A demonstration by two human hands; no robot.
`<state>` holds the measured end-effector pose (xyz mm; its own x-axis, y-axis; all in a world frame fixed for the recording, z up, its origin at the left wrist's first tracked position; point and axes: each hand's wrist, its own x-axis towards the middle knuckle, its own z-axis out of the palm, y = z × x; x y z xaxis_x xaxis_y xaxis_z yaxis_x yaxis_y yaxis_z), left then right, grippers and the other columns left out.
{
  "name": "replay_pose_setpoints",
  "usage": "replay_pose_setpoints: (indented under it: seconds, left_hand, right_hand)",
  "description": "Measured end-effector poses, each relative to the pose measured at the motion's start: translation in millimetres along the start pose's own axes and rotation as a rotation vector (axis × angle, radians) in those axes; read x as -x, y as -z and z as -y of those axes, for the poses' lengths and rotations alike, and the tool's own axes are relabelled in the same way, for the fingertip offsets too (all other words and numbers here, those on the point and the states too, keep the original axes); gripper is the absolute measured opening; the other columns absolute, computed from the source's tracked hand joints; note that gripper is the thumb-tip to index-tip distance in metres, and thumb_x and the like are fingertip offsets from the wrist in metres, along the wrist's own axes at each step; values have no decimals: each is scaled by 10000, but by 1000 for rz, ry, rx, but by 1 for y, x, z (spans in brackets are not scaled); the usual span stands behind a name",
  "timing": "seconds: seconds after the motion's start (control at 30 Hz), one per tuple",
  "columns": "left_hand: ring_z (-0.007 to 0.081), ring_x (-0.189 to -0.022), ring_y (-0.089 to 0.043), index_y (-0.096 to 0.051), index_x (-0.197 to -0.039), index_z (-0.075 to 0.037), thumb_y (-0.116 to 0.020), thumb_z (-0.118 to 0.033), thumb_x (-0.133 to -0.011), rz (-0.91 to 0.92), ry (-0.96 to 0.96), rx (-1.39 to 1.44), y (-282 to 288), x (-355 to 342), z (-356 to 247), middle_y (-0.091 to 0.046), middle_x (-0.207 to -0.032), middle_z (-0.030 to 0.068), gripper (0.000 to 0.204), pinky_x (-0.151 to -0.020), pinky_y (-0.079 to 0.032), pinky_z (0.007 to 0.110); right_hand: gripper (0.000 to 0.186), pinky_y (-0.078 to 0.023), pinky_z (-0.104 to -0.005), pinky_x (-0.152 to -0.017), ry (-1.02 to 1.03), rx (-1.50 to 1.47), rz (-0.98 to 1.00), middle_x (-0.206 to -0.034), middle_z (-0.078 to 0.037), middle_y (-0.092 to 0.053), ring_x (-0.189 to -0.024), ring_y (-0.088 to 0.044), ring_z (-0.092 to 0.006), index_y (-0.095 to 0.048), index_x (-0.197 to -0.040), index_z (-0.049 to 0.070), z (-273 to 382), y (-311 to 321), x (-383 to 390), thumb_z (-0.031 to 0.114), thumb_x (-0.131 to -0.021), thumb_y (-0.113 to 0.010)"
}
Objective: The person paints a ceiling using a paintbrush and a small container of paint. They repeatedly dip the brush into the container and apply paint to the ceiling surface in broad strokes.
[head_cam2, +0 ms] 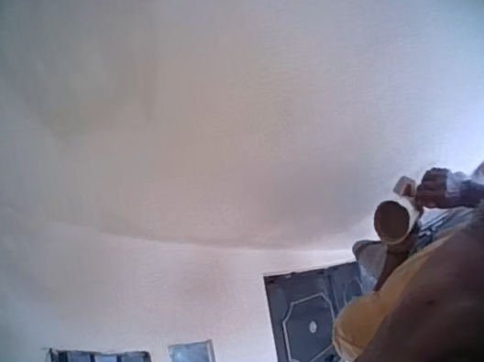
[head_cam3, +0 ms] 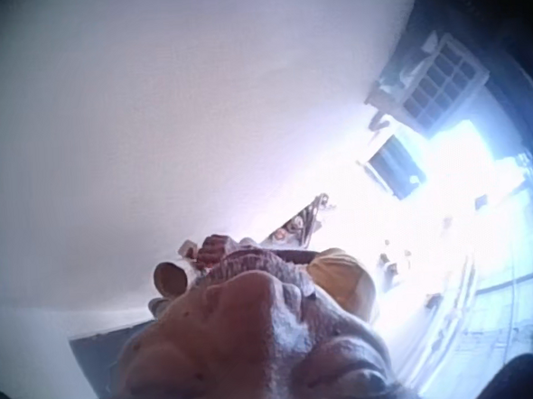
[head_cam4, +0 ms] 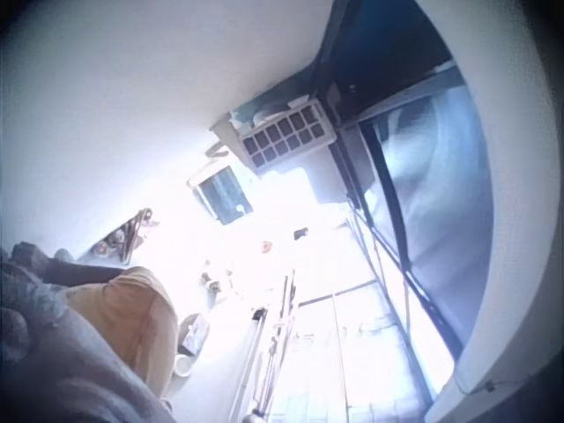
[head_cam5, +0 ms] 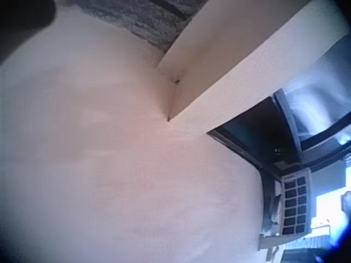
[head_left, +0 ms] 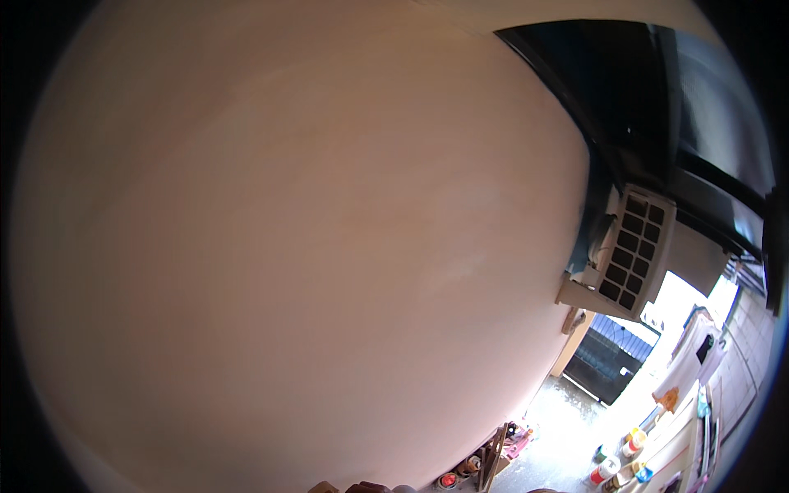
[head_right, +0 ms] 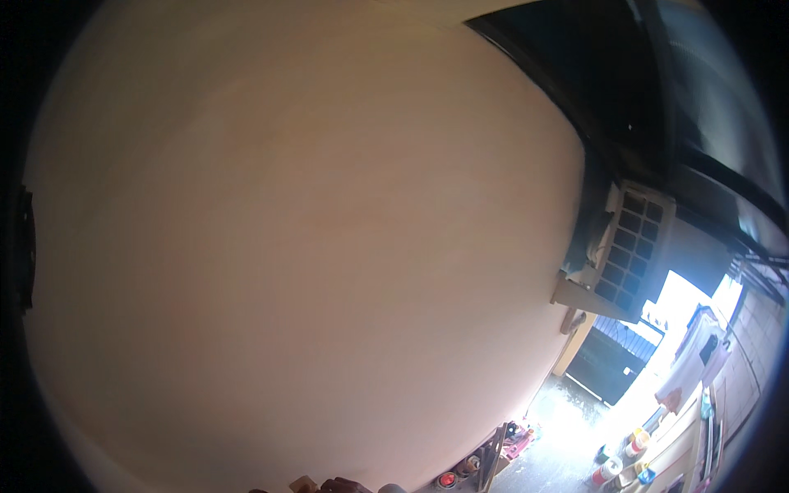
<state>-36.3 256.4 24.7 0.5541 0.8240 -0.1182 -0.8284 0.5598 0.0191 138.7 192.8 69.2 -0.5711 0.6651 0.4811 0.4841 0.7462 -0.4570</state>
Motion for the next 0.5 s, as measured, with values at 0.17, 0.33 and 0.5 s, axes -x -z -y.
replay_pose_setpoints:
  seconds: [0.17, 0.33, 0.5]
  left_hand:
    - [413, -1306, -496, -205, -1578, -116, -592, -647, -886, 14, 102, -80, 35, -49, -27, -455, -1478, 212, 954, -992, -430, 674]
    - [410, -1298, -499, -210, -1573, -106, -594, -643, -887, 25, 156, -119, 46, -69, -35, -453, -1475, 212, 952, -981, -441, 663]
    - [407, -1290, -502, -215, -1568, -97, -596, -639, -887, 31, 206, -155, 50, -82, -35, -450, -1471, 213, 951, -971, -451, 653]
  right_hand:
    - [440, -530, -374, -853, 28, -10, 80, -1074, -152, -678, -973, -667, -286, -663, -1229, 85, -63, -61, 6, 334, -873, -726]
    - [486, -519, -373, -940, 54, 29, 165, -1140, -167, -677, -1055, -665, -283, -648, -1252, 72, -116, -83, 11, 362, -868, -722]
    - [419, -559, -371, -875, 113, 319, -41, -1148, -135, -677, -1023, -681, -278, -649, -1277, 100, -153, 3, -8, 255, -897, -736]
